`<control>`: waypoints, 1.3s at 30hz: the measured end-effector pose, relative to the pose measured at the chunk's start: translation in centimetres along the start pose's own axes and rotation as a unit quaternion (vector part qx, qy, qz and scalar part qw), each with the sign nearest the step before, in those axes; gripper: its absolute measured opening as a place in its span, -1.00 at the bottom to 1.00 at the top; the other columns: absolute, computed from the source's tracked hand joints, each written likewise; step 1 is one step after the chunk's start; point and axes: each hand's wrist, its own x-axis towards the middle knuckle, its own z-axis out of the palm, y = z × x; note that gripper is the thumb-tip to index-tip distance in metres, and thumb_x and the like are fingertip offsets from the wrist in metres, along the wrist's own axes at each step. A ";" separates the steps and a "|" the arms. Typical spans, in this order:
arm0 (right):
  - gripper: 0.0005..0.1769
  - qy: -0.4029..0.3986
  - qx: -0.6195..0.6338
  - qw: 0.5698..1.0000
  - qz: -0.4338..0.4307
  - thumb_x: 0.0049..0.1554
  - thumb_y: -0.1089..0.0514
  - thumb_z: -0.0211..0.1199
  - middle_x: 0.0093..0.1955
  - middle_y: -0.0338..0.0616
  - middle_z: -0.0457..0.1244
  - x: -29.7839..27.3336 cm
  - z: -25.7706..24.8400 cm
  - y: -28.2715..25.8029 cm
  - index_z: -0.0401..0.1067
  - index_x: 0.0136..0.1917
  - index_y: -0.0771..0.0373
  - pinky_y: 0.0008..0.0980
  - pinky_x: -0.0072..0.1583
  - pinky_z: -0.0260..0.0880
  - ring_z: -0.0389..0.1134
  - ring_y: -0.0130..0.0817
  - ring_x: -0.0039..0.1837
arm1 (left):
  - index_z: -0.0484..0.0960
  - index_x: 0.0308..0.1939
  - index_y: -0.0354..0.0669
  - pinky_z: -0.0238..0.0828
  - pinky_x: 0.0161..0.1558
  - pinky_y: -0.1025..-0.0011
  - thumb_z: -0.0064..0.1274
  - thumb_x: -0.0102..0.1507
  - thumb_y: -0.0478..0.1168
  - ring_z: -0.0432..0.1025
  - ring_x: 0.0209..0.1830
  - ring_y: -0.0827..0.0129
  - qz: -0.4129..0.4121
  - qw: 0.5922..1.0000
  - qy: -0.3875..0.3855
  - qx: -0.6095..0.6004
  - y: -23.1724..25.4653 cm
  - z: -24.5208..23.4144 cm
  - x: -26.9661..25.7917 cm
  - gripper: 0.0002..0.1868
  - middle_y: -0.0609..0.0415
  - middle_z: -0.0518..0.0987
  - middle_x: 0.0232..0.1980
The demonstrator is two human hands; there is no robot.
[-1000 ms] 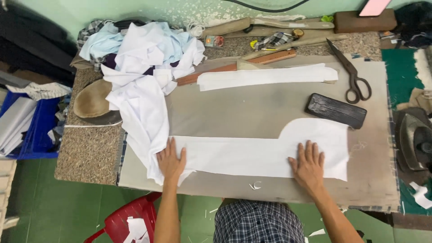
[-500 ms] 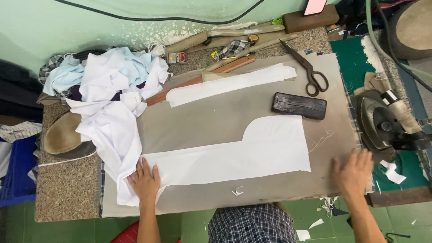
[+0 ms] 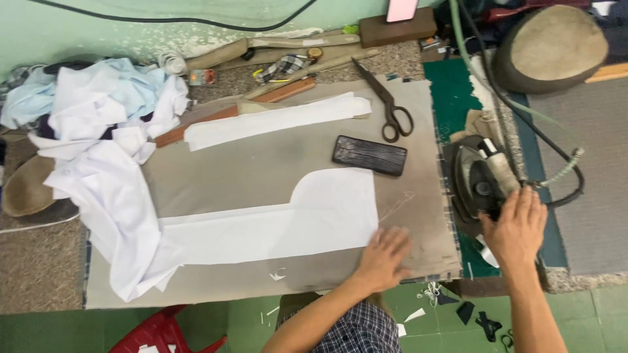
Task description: The person cuts a long strip of white fabric using shears, then irons it flat on a work table using a steam iron and a black pressing block. They repeat this process with several fabric pieces, folding and trimming them as needed.
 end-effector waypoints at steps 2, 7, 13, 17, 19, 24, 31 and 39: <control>-0.01 0.130 -0.054 0.988 -0.068 0.05 -0.18 0.33 0.55 0.43 0.19 -0.2 -0.3 -0.3 0.30 0.52 0.58 0.17 0.46 0.24 0.22 0.32 0.53 | -0.18 0.60 0.21 -0.55 0.63 -0.02 -0.74 0.41 0.38 -0.34 0.70 0.23 0.225 0.967 0.073 0.093 3.8 4.6 4.2 -0.25 0.08 -0.23 0.71; -0.22 0.072 0.024 0.996 -0.043 0.11 0.18 0.16 0.60 0.36 0.09 -0.3 1.4 1.7 0.22 0.56 0.53 0.19 0.54 0.10 0.09 0.27 0.60 | -0.15 0.62 -0.07 -0.53 0.59 -0.07 -0.44 0.39 0.34 -0.34 0.67 0.06 0.021 0.987 0.137 0.082 -1.9 -6.7 11.1 -0.13 -0.09 -0.23 0.68; -0.35 -0.064 0.073 0.995 0.031 0.03 0.20 0.20 0.25 0.06 0.39 7.1 -0.7 2.5 0.40 0.42 0.20 0.01 0.01 0.52 0.45 0.14 0.10 | -0.12 0.65 0.24 -0.54 0.59 -0.07 -0.03 0.37 0.10 -0.25 0.69 0.09 -0.034 0.993 0.053 0.099 -12.8 -8.2 15.0 -0.15 0.02 -0.14 0.69; -0.15 -0.172 0.275 0.942 0.089 0.29 -0.34 0.16 0.19 0.38 0.36 12.5 2.7 2.4 0.34 0.48 0.45 0.12 0.17 0.44 0.41 0.29 0.22 | -0.07 0.64 0.16 -0.33 0.60 -0.10 0.14 0.30 0.11 0.09 0.58 0.07 -0.048 0.995 0.066 0.051 -14.3 -7.5 15.5 -0.05 -0.09 0.13 0.52; -0.26 -0.219 0.276 0.931 0.095 0.31 -0.27 0.11 0.22 0.37 0.34 13.1 0.5 2.3 0.32 0.43 0.42 0.11 0.20 0.36 0.38 0.28 0.24 | 0.07 0.59 0.04 -0.05 0.36 -0.05 0.17 0.28 0.11 0.19 0.33 -0.03 -0.032 0.987 0.125 0.092 -14.4 -7.3 14.4 -0.10 -0.14 0.22 0.33; -0.66 -0.278 0.398 0.862 0.144 0.40 0.01 0.15 -0.10 0.16 0.35 13.1 0.3 2.5 0.38 0.15 0.39 -0.05 -0.20 0.30 0.31 -0.04 -0.20 | 0.33 0.48 -0.07 0.26 0.06 0.03 0.19 0.25 0.10 0.29 0.00 -0.09 -0.026 0.963 0.248 0.097 -14.4 -7.7 5.3 -0.23 -0.16 0.33 0.05; -0.41 -0.194 0.434 0.867 0.150 0.44 -0.10 0.20 0.03 0.24 0.19 14.4 15.7 6.3 0.11 0.52 0.25 -0.01 -0.26 0.08 0.16 0.01 -0.15 | 0.31 0.52 0.02 0.28 0.21 -0.04 0.04 0.35 0.09 0.26 0.17 -0.18 -0.110 0.955 0.275 -0.037 -19.6 -2.6 -13.4 -0.32 -0.43 0.30 0.25; -0.47 -0.037 0.208 0.971 -0.112 0.33 -0.03 0.40 -0.07 0.34 0.37 11.8 -1.5 -14.5 0.53 0.18 0.59 -0.07 0.21 0.35 0.41 0.18 0.02 | 0.24 0.56 0.11 0.33 0.22 0.00 0.06 0.32 0.15 0.22 0.18 -0.14 -0.311 0.864 0.359 -0.168 -32.7 -0.3 -26.2 -0.24 -0.26 0.22 0.22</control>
